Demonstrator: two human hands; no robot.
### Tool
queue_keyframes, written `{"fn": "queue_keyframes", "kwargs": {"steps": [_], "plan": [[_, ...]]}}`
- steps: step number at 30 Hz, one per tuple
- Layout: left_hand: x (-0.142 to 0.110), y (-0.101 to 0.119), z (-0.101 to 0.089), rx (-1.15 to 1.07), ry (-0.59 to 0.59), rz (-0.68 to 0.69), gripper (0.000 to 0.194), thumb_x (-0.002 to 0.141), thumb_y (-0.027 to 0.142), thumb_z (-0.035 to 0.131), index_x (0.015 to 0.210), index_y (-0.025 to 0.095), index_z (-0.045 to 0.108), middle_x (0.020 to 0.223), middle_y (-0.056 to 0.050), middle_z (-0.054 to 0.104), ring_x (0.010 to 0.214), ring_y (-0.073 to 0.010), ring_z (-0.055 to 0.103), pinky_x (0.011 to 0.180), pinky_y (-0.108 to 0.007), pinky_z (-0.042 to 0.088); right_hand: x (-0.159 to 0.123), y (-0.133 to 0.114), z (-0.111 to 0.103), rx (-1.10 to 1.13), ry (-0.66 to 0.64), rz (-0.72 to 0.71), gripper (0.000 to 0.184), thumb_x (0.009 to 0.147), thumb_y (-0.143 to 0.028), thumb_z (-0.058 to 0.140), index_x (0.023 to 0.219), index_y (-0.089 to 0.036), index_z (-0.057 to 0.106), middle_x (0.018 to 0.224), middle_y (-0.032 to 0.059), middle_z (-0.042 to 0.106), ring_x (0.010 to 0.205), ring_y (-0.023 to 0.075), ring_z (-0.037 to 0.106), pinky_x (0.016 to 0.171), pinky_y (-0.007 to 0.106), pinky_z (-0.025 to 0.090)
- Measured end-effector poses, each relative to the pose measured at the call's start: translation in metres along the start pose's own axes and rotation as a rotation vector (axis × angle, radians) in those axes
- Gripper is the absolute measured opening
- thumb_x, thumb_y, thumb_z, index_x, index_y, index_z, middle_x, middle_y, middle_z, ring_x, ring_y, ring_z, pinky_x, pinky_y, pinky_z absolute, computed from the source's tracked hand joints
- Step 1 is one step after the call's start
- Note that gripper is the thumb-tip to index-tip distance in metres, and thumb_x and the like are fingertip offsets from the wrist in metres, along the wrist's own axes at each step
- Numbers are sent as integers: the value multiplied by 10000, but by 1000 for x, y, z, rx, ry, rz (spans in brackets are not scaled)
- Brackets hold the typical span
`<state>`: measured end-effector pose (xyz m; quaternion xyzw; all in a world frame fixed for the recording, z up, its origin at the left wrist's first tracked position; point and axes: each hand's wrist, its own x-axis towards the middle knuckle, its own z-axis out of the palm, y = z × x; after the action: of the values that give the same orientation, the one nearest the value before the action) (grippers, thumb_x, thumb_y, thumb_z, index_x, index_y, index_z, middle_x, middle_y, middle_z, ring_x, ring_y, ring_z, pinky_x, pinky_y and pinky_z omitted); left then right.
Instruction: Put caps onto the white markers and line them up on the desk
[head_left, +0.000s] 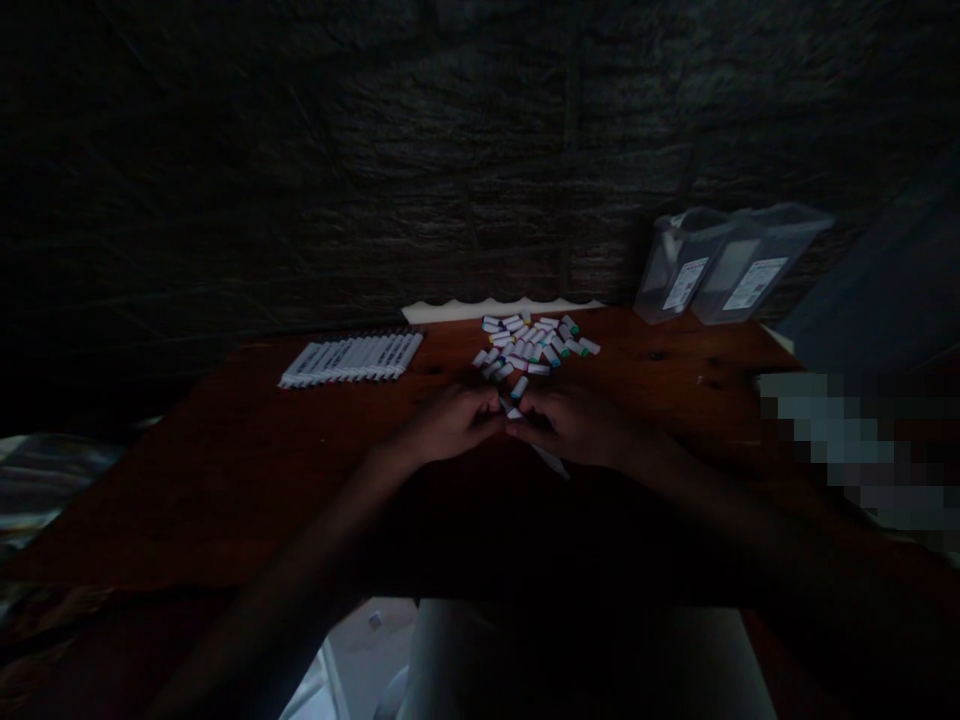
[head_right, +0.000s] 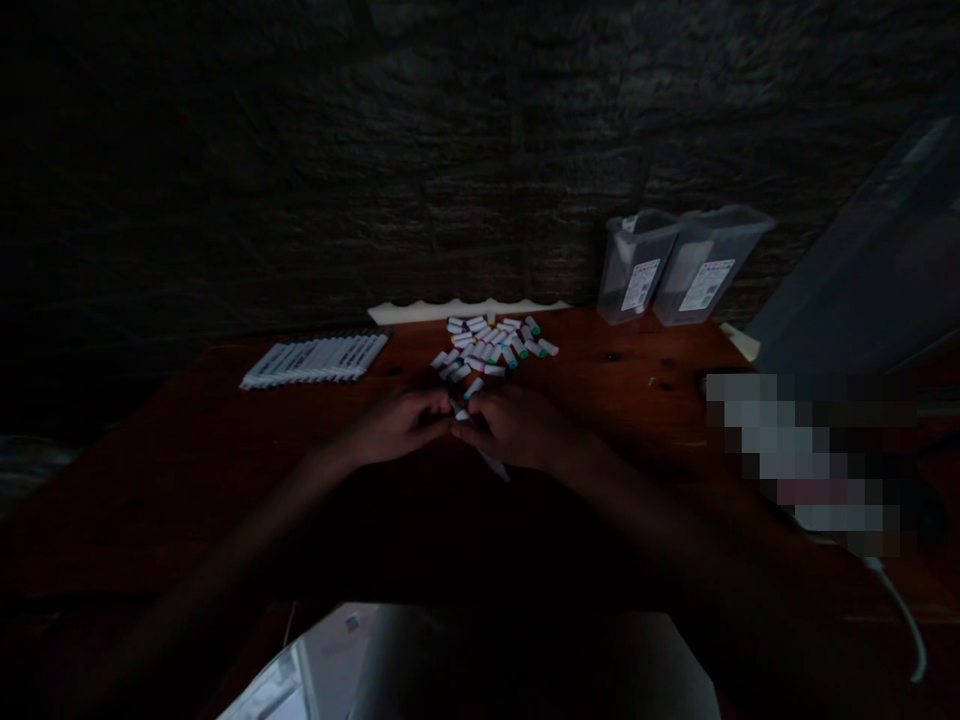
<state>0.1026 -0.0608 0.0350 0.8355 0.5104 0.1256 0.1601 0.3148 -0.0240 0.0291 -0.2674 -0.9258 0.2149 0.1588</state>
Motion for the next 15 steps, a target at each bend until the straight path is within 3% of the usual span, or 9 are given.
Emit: {"fn": "queue_keyframes", "kwargs": {"steps": [15], "plan": [[0,4,-1,30,9,0,116,871,268,553,830,171,602,723,-4,594,644,-126,513,583,-254,351,-1,0,0,-56,8,-14,263,931,-393,541,889,-148,627,882,72,640,784,160,545,701,280,361]]}}
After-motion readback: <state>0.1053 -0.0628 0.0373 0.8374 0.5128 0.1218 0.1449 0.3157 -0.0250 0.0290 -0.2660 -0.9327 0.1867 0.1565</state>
